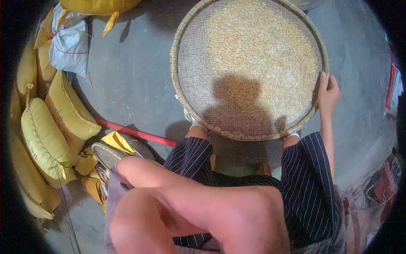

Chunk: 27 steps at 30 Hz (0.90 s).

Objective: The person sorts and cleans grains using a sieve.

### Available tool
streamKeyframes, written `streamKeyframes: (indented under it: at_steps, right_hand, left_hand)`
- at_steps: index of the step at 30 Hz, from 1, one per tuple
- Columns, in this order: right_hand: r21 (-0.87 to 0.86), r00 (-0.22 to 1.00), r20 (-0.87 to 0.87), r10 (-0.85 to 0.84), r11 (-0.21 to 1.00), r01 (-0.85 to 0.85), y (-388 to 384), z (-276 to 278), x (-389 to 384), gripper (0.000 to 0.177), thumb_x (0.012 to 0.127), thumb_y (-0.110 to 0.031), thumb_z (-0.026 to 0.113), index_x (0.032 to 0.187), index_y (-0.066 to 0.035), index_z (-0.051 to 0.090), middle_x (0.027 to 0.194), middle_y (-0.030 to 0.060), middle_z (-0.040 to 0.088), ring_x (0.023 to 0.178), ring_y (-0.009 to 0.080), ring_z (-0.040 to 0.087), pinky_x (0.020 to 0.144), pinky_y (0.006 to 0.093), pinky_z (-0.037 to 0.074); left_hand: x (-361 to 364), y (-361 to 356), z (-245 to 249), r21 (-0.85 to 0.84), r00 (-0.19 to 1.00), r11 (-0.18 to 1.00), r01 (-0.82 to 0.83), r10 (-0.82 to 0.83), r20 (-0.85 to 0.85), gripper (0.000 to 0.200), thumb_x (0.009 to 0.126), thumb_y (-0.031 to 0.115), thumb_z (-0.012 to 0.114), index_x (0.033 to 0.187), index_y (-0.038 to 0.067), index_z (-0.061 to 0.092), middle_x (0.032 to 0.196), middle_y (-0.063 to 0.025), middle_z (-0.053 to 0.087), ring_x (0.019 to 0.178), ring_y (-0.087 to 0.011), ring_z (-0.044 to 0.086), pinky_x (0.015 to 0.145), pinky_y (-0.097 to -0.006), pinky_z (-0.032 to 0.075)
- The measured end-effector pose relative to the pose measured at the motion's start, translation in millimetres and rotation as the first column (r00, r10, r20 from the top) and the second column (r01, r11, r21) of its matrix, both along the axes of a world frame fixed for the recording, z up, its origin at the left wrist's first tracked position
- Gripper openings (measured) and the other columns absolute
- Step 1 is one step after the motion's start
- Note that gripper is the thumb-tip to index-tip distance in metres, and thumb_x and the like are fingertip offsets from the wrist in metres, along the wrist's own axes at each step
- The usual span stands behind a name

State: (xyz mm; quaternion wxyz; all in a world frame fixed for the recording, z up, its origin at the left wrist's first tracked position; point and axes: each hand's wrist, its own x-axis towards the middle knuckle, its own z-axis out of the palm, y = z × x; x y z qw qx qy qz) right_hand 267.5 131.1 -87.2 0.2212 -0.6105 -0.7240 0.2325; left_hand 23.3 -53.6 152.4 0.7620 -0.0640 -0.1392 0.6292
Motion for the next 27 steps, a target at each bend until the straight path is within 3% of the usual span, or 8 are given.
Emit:
streamKeyframes:
  at_steps: [7, 10, 15, 21, 27]
  right_hand:
    - [0.017, 0.999, 0.032, 0.008, 1.0, -0.009, 0.5, -4.5, 2.9, 0.034, 0.092, -0.029, 0.062, 0.076, 0.001, 0.056, 0.057, 0.0053, 0.044, 0.058, 0.0103, 0.036, 0.051, 0.0309, 0.034]
    - [-0.014, 0.997, -0.077, -0.016, 1.0, 0.015, 0.1, -6.6, 1.0, 0.036, 0.092, -0.03, 0.062, 0.076, 0.002, 0.055, 0.057, 0.0063, 0.043, 0.057, 0.0108, 0.035, 0.05, 0.032, 0.033]
    - [0.005, 1.0, 0.006, 0.006, 1.0, -0.006, 3.0, -8.8, 7.6, 0.038, 0.092, -0.03, 0.062, 0.074, 0.002, 0.053, 0.056, 0.0067, 0.042, 0.057, 0.0105, 0.034, 0.05, 0.0319, 0.032]
    - [0.004, 0.997, -0.075, 0.011, 1.0, -0.01, 0.3, -5.0, 1.7, 0.034, 0.092, -0.03, 0.061, 0.081, 0.002, 0.059, 0.058, 0.0077, 0.048, 0.058, 0.0105, 0.038, 0.052, 0.0306, 0.035]
    - [-0.012, 1.0, 0.001, -0.001, 1.0, 0.001, -0.6, -0.4, 0.0, 0.033, 0.092, -0.03, 0.061, 0.082, 0.002, 0.06, 0.061, 0.0101, 0.051, 0.059, 0.0111, 0.04, 0.053, 0.0305, 0.038]
  left_hand:
    - [0.1, 0.6, -10.6, 0.038, 1.0, 0.999, 0.007, -0.006, -0.025, 0.051, 0.086, 0.05, 0.053, 0.062, 0.006, 0.051, 0.057, -0.0071, 0.052, 0.044, -0.0175, 0.045, 0.04, -0.0323, 0.03]
    - [-2.1, -1.3, -14.8, 0.047, 0.998, 0.999, 0.01, -0.008, -0.054, 0.051, 0.087, 0.05, 0.052, 0.063, 0.005, 0.052, 0.058, -0.0075, 0.053, 0.045, -0.0189, 0.046, 0.041, -0.0335, 0.032]
    - [-2.3, 1.8, -22.3, 0.08, 0.997, 0.997, 0.019, -0.013, -0.081, 0.051, 0.087, 0.049, 0.051, 0.064, 0.004, 0.054, 0.059, -0.0082, 0.053, 0.047, -0.0213, 0.048, 0.042, -0.0355, 0.034]
    - [-6.0, 4.5, -26.6, 0.094, 0.99, 0.995, 0.037, -0.024, -0.138, 0.051, 0.088, 0.048, 0.049, 0.066, 0.002, 0.056, 0.06, -0.009, 0.054, 0.049, -0.0242, 0.05, 0.045, -0.0378, 0.037]
    - [-15.2, 8.9, -34.4, 0.117, 0.983, 0.992, 0.049, -0.026, -0.184, 0.052, 0.09, 0.048, 0.047, 0.068, 0.001, 0.058, 0.061, -0.0099, 0.055, 0.051, -0.0271, 0.052, 0.047, -0.0402, 0.039]
